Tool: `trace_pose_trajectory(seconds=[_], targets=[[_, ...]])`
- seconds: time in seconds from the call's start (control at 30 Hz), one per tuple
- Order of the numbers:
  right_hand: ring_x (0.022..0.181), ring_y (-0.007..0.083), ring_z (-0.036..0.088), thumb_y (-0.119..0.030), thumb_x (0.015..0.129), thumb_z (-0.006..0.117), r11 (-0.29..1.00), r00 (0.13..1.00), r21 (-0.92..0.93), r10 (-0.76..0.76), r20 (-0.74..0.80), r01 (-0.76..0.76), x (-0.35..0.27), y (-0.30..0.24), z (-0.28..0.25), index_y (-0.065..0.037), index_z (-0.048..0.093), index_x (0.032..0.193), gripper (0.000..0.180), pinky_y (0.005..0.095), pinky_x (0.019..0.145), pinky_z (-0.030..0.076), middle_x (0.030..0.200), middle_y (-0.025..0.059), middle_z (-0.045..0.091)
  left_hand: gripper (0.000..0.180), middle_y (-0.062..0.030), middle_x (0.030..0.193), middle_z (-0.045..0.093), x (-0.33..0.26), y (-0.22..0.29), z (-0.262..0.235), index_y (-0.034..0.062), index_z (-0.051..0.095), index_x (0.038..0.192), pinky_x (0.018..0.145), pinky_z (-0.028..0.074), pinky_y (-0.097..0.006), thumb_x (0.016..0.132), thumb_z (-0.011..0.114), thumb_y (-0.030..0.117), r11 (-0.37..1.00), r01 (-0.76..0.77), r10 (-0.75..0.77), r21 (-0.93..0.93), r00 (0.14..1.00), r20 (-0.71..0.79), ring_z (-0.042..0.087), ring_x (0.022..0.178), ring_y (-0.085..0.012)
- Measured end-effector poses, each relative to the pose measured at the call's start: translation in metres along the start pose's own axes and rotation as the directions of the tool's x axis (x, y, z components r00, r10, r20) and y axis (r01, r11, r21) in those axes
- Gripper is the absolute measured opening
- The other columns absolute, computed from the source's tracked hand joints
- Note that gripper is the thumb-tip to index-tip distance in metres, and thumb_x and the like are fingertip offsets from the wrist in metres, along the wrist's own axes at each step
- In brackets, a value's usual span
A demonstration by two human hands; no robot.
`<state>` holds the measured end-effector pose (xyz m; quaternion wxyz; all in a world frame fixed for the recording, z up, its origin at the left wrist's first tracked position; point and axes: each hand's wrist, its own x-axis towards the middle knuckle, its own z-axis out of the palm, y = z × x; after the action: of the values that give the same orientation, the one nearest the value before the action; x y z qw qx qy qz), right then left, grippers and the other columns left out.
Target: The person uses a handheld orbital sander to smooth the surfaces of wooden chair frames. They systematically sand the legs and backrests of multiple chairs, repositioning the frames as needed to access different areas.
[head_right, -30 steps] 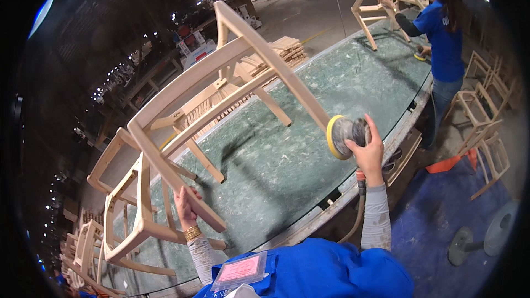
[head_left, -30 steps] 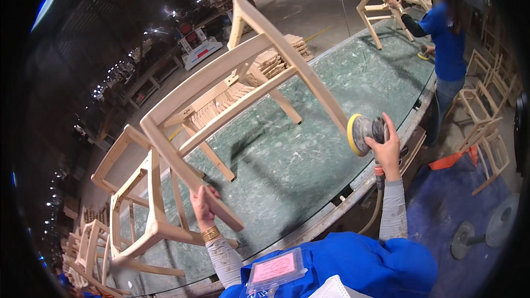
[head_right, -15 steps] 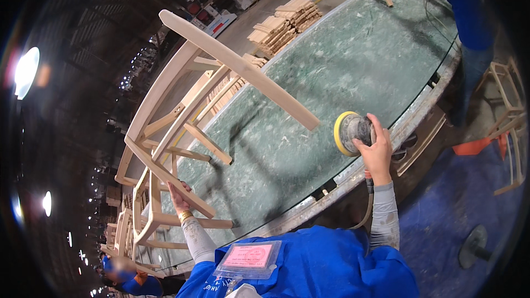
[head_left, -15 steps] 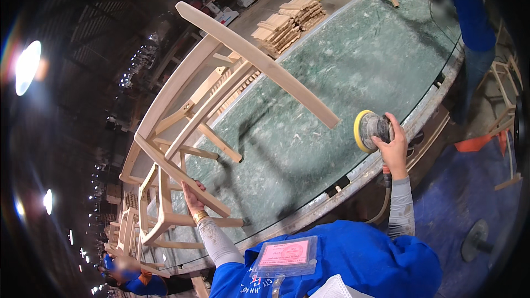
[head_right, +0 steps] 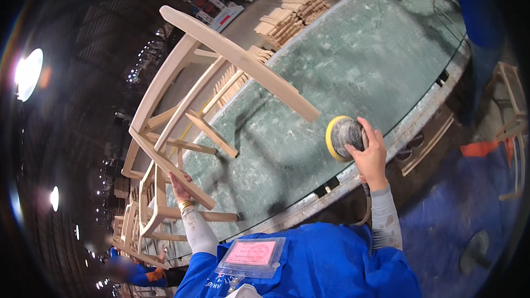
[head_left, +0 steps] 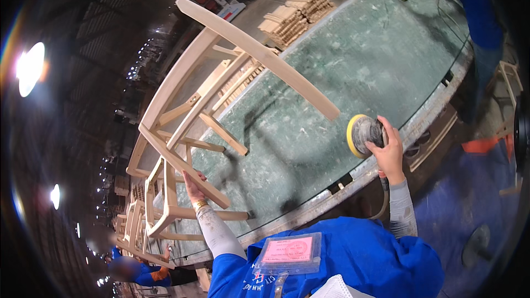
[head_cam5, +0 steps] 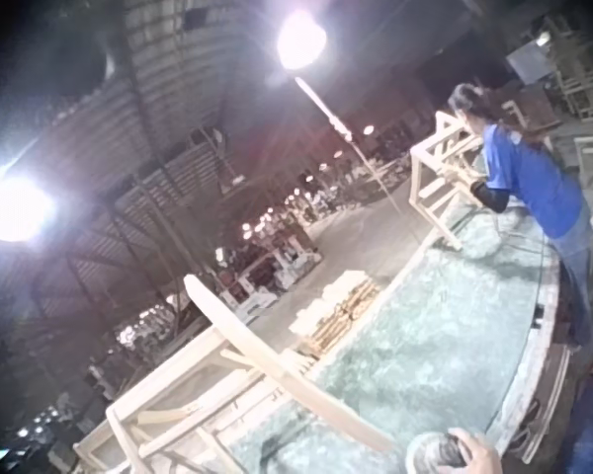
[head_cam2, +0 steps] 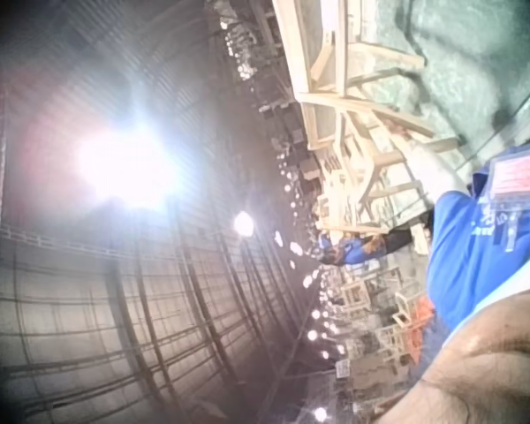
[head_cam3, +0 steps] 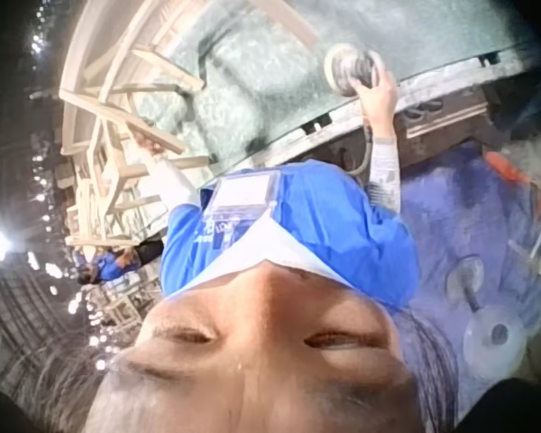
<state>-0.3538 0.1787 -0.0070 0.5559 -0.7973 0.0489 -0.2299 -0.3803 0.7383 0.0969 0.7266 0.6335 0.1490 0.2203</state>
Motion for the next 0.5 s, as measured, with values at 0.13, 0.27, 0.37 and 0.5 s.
trace_pose_trajectory(seconds=[0.13, 0.27, 0.37, 0.5], targets=[[0.087, 0.0302, 0.057, -0.004, 0.063, 0.077, 0.999, 1.0, -0.028, 0.018, -0.023, -0.018, 0.0004, -0.0004, -0.0056, -0.018, 0.052, 0.127, 0.07, 0.0381, 0.078, 0.046, 0.094, 0.0115, 0.053, 0.053, -0.0051, 0.07, 0.053, 0.0035, -0.0011, -0.0016, 0.0091, 0.052, 0.092, 0.052, 0.043, -0.026, 0.085, 0.052, 0.062, 1.0, -0.006, 0.006, 0.014, 1.0, 0.008, 0.052, 0.059, -0.0167], [0.088, 0.0295, 0.056, -0.004, 0.064, 0.077, 1.0, 0.999, -0.03, -0.002, -0.047, 0.0, -0.0031, 0.0031, -0.0093, -0.018, 0.052, 0.127, 0.07, 0.0378, 0.078, 0.046, 0.094, 0.0114, 0.053, 0.055, -0.0052, 0.069, 0.052, 0.0046, -0.0013, 0.0, 0.0087, 0.051, 0.091, 0.053, 0.043, -0.026, 0.085, 0.051, 0.063, 1.0, 0.014, -0.014, -0.006, 1.0, 0.0, 0.052, 0.059, -0.0164], [0.089, 0.0293, 0.057, -0.003, 0.064, 0.077, 0.999, 0.999, -0.04, 0.03, -0.037, -0.031, -0.0048, 0.0029, -0.01, -0.018, 0.052, 0.127, 0.069, 0.0376, 0.079, 0.046, 0.095, 0.0118, 0.053, 0.055, -0.0056, 0.069, 0.052, 0.0044, -0.0005, 0.001, 0.0084, 0.051, 0.091, 0.053, 0.044, -0.027, 0.085, 0.05, 0.063, 1.0, -0.015, 0.015, 0.003, 1.0, 0.0, 0.052, 0.059, -0.0167], [0.09, 0.0291, 0.056, -0.003, 0.064, 0.076, 0.998, 0.998, -0.016, 0.064, -0.026, -0.064, -0.0064, 0.0056, -0.0074, -0.018, 0.052, 0.127, 0.069, 0.0371, 0.081, 0.046, 0.096, 0.0118, 0.054, 0.057, -0.0064, 0.068, 0.051, 0.0048, 0.0004, 0.0042, 0.0082, 0.05, 0.09, 0.053, 0.043, -0.027, 0.085, 0.048, 0.065, 1.0, -0.021, 0.022, 0.011, 1.0, -0.023, 0.05, 0.056, -0.0175]])
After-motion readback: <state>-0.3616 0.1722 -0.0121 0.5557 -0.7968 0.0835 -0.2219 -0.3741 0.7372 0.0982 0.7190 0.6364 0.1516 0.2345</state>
